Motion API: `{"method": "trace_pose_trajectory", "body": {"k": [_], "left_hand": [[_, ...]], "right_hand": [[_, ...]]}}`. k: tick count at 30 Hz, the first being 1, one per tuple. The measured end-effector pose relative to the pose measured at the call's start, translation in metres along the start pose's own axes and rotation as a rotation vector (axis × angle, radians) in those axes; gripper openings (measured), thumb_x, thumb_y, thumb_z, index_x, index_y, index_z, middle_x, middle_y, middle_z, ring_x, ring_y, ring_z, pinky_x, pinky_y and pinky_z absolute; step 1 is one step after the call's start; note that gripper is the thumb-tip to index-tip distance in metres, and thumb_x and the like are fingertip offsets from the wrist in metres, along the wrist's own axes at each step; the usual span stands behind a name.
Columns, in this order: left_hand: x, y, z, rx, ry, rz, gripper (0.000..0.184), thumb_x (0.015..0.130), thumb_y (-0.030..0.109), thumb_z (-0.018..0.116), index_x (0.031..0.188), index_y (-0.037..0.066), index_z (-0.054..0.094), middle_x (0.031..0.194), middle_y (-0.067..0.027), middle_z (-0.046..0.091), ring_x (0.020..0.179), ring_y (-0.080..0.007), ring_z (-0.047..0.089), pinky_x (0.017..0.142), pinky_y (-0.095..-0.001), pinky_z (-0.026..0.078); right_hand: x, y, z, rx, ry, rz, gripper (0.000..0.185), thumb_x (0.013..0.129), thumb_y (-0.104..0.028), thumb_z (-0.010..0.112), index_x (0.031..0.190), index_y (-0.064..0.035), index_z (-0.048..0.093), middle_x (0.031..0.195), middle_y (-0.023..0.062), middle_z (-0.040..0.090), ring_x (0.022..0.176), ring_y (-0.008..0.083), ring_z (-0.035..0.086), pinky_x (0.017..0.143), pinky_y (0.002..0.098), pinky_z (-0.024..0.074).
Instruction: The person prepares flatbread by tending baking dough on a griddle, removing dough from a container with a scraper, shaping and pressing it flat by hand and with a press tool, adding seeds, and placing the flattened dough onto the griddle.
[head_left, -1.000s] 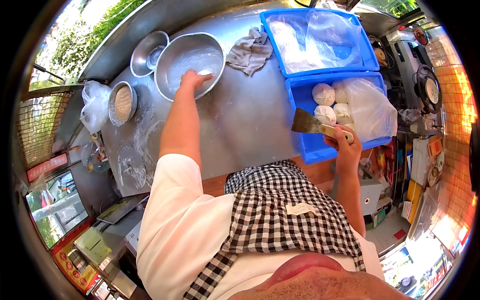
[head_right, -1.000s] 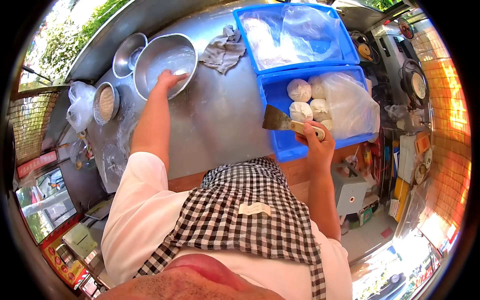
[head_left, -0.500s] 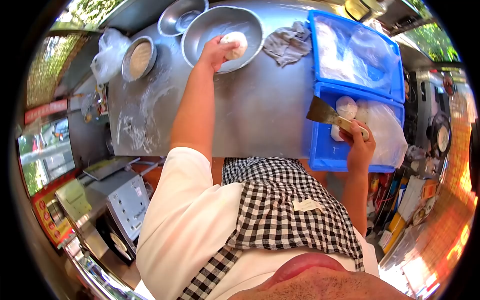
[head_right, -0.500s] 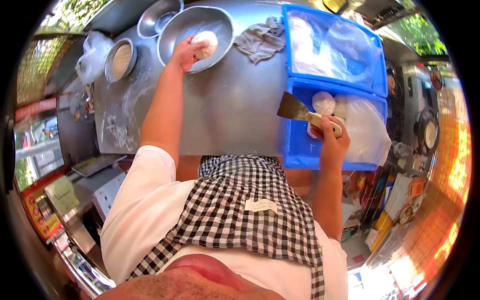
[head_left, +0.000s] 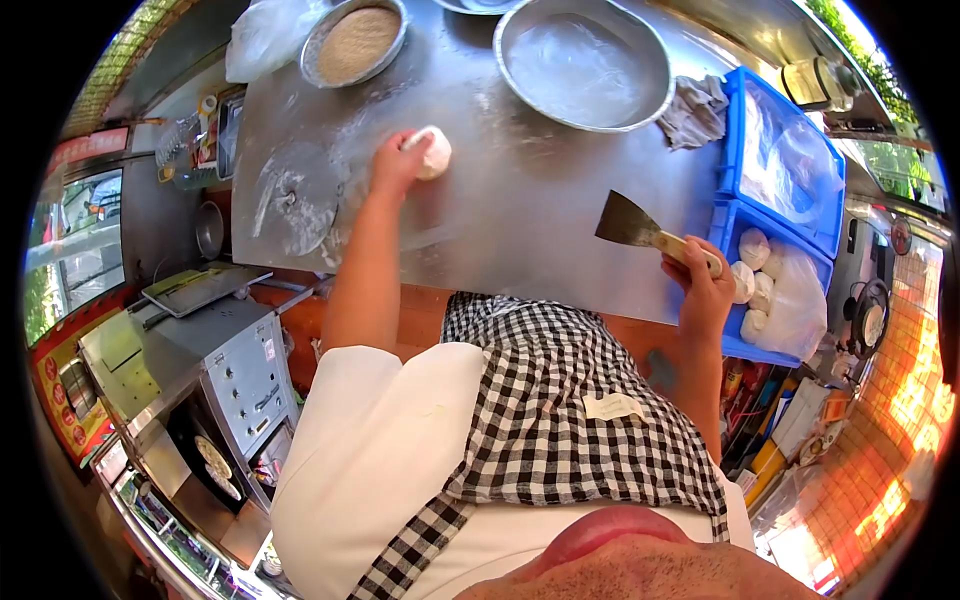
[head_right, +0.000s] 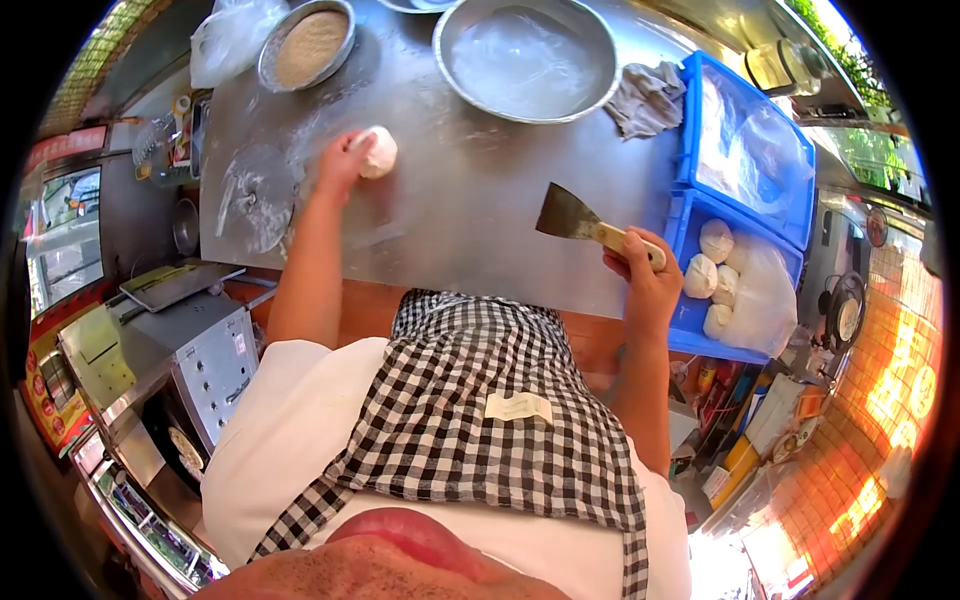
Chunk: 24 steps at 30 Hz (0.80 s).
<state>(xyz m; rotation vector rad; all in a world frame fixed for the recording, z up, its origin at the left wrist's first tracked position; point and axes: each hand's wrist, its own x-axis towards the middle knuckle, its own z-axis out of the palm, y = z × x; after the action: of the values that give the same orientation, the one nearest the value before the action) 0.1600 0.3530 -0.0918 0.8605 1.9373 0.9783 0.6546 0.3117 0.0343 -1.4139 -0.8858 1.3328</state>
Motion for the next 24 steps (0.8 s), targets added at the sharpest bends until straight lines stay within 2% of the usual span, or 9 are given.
{"method": "trace_pose_trajectory", "body": {"k": [1,4,5,8,11,14,17,20,24], "left_hand": [[-0.021,0.009,-0.007,0.68,0.218,0.091,0.061,0.094,0.048,0.072,0.143,0.013,0.062,0.146,-0.0141,0.061,0.137,-0.0325,0.056,0.114,-0.0496,0.045],[-0.026,-0.017,-0.009,0.929,0.319,0.364,0.063,0.092,0.053,0.07,0.143,0.018,0.063,0.158,-0.0162,0.05,0.149,-0.037,0.041,0.125,-0.0521,0.03],[-0.03,-0.015,-0.011,0.911,0.251,0.395,0.064,0.095,0.051,0.066,0.147,0.014,0.059,0.163,-0.017,0.045,0.153,-0.0386,0.035,0.128,-0.053,0.023],[-0.012,-0.042,-0.02,0.862,0.336,0.554,0.068,0.1,0.049,0.059,0.153,0.007,0.052,0.165,-0.0192,0.041,0.155,-0.0396,0.033,0.129,-0.0542,0.021],[-0.008,-0.055,-0.023,0.938,0.407,0.623,0.072,0.104,0.046,0.054,0.158,0.0,0.044,0.167,-0.0221,0.037,0.156,-0.0393,0.033,0.129,-0.0549,0.019],[-0.01,-0.052,-0.021,1.01,0.355,0.621,0.075,0.104,0.048,0.053,0.16,0.0,0.041,0.168,-0.0243,0.035,0.156,-0.0389,0.034,0.13,-0.0538,0.019],[-0.015,-0.055,-0.02,1.023,0.31,0.611,0.076,0.104,0.05,0.051,0.161,0.001,0.04,0.169,-0.0223,0.034,0.156,-0.0382,0.033,0.13,-0.0529,0.018],[-0.015,-0.056,-0.027,1.023,0.215,0.639,0.079,0.106,0.054,0.047,0.163,0.002,0.034,0.17,-0.0223,0.031,0.157,-0.0407,0.03,0.13,-0.0526,0.017],[-0.017,-0.047,-0.034,1.036,0.105,0.541,0.085,0.105,0.061,0.044,0.167,0.005,0.026,0.174,-0.0189,0.022,0.161,-0.0369,0.02,0.131,-0.0532,0.011]], "right_hand": [[-0.004,0.001,0.017,-0.005,-0.027,-0.011,0.027,0.101,-0.02,0.073,0.115,0.0041,0.072,0.101,0.0119,0.074,0.088,0.022,0.076,0.08,0.0339,0.0664],[-0.011,0.003,0.052,0.002,-0.06,-0.041,0.026,0.1,-0.018,0.074,0.113,0.0046,0.072,0.099,0.0122,0.074,0.087,0.0217,0.076,0.079,0.0337,0.0669],[-0.015,0.002,0.061,-0.003,-0.06,-0.046,0.026,0.1,-0.018,0.074,0.113,0.0047,0.072,0.099,0.0124,0.074,0.087,0.0218,0.076,0.079,0.0339,0.067],[-0.022,0.006,0.077,-0.025,-0.049,-0.044,0.027,0.1,-0.018,0.075,0.114,0.0051,0.072,0.099,0.0127,0.074,0.087,0.0225,0.076,0.079,0.0341,0.0671],[-0.023,0.015,0.085,-0.045,-0.027,-0.014,0.027,0.1,-0.018,0.075,0.114,0.0053,0.072,0.1,0.0132,0.074,0.087,0.0233,0.077,0.079,0.0343,0.0672],[-0.023,0.022,0.093,-0.056,-0.039,0.023,0.028,0.1,-0.018,0.075,0.114,0.0056,0.072,0.101,0.0136,0.074,0.087,0.0233,0.076,0.08,0.0345,0.0669],[-0.015,0.021,0.106,-0.099,-0.093,0.041,0.03,0.102,-0.02,0.073,0.117,0.0055,0.071,0.102,0.0143,0.074,0.088,0.0236,0.077,0.081,0.0345,0.0662],[-0.011,0.01,0.115,-0.068,-0.148,0.017,0.03,0.101,-0.021,0.074,0.115,0.005,0.071,0.102,0.0134,0.074,0.086,0.0224,0.076,0.081,0.0342,0.0657],[-0.004,0.007,0.113,-0.003,-0.185,-0.026,0.029,0.1,-0.021,0.076,0.114,0.0043,0.073,0.101,0.0126,0.074,0.085,0.0214,0.075,0.08,0.0341,0.0657]]}}
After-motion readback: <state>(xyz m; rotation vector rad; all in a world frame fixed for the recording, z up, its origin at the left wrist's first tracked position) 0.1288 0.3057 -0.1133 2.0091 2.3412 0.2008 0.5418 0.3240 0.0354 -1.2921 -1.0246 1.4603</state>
